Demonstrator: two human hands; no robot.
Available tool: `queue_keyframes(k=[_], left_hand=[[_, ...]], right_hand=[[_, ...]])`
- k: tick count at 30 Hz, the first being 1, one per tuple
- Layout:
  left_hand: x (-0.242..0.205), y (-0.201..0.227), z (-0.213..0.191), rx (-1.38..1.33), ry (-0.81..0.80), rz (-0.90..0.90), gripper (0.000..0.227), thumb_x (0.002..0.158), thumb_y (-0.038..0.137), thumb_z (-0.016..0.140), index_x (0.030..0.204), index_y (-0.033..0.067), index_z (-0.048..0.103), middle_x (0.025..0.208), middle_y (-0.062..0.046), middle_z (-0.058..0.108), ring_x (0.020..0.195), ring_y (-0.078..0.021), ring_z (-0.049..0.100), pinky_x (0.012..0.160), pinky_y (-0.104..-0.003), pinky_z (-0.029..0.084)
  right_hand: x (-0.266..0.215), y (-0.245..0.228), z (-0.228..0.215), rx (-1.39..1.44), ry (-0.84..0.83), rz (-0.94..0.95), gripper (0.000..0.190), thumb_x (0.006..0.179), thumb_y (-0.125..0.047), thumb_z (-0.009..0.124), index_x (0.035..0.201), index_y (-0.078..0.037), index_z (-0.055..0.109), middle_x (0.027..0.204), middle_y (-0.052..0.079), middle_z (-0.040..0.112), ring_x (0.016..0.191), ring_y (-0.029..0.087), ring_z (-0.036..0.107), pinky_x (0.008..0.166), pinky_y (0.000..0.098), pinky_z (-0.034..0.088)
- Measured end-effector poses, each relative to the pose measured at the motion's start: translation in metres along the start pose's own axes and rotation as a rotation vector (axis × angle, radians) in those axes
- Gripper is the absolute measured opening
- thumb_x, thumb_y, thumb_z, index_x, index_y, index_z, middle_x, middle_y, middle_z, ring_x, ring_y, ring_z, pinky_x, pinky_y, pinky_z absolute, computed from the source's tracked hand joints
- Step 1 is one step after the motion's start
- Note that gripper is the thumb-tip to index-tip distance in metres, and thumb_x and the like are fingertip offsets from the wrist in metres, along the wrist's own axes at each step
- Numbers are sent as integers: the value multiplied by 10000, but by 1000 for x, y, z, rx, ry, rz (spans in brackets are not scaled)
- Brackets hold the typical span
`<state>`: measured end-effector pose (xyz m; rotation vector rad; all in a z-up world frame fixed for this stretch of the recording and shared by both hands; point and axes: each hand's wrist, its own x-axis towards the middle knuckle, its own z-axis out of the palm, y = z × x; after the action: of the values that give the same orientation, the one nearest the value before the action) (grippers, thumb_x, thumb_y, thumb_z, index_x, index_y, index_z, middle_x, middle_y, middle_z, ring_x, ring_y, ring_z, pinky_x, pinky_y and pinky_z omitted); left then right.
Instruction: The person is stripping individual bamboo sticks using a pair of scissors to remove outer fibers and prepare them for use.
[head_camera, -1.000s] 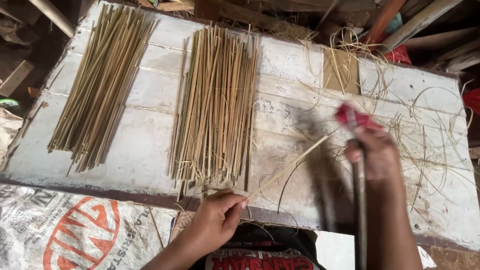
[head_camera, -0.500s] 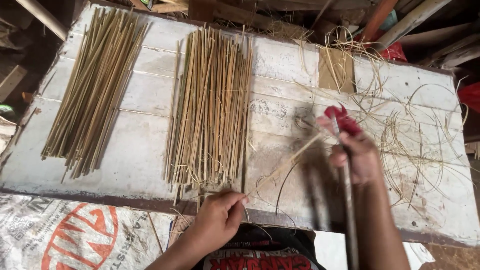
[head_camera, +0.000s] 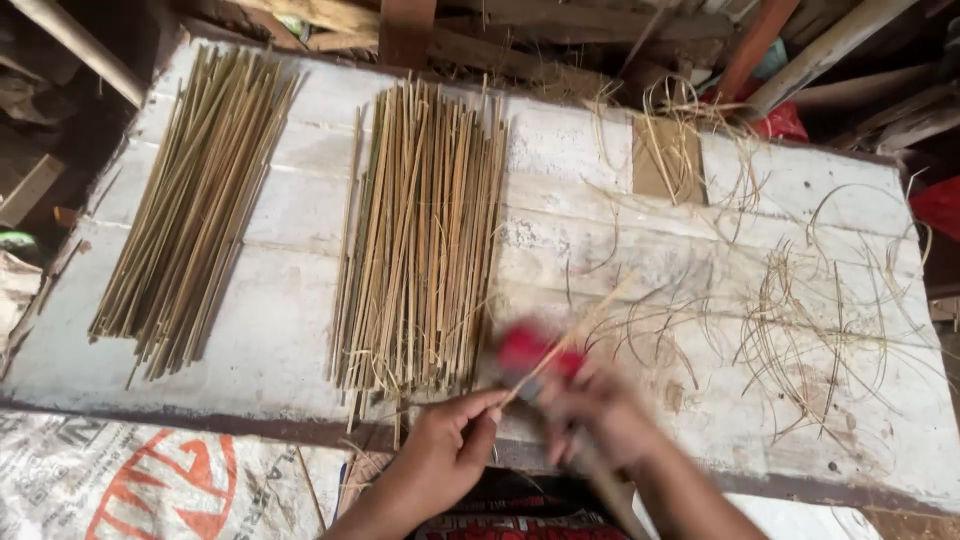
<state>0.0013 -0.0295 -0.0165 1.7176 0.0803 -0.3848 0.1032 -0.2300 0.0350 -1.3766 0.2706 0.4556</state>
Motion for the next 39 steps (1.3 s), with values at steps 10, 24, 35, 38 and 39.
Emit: queue_keyframes(k=[10, 24, 35, 38, 39], left_hand=[[-6, -12, 1, -114, 12, 140, 341, 976, 65, 552, 1275, 95, 713, 610, 9, 595, 453, -66, 371, 444, -246, 314], [1, -15, -1, 185, 37, 210, 285, 958, 105, 458, 1171, 122, 646, 1078, -54, 731, 662, -142, 664, 638, -313, 544], [-6, -3, -10, 91, -75, 10, 294, 1020, 147, 446, 1203, 167, 675, 648, 15, 463, 505, -105, 370, 527, -292, 339], [0, 4, -5, -7, -81, 169, 255, 1016, 159, 437, 1163, 140, 644, 934, -36, 718, 725, -132, 590, 664, -301, 473], [-1, 6, -11, -5, -82, 167, 255, 1016, 159, 437, 1163, 140, 644, 934, -36, 718, 725, -132, 590, 664, -301, 473]], right_hand=[[27, 3, -45, 238, -207, -14, 657, 878, -39, 592, 1505, 9, 401, 1343, 185, 576, 532, 37, 546, 397, 141, 443], [-3, 10, 2, -35, -116, 166, 712, 648, 288, 592, 1344, 143, 566, 1197, 381, 772, 303, 253, 626, 222, 286, 517], [20, 12, -32, -32, -135, -135, 634, 795, -39, 673, 1418, -24, 560, 1168, 189, 763, 495, 91, 574, 346, 228, 472], [6, 54, -16, -34, -768, 176, 313, 1010, -38, 595, 1315, 17, 639, 692, 155, 705, 497, 186, 690, 437, 267, 576], [13, 44, -21, -32, -767, 177, 313, 1010, -38, 595, 1315, 17, 639, 692, 155, 705, 497, 186, 690, 437, 267, 576]])
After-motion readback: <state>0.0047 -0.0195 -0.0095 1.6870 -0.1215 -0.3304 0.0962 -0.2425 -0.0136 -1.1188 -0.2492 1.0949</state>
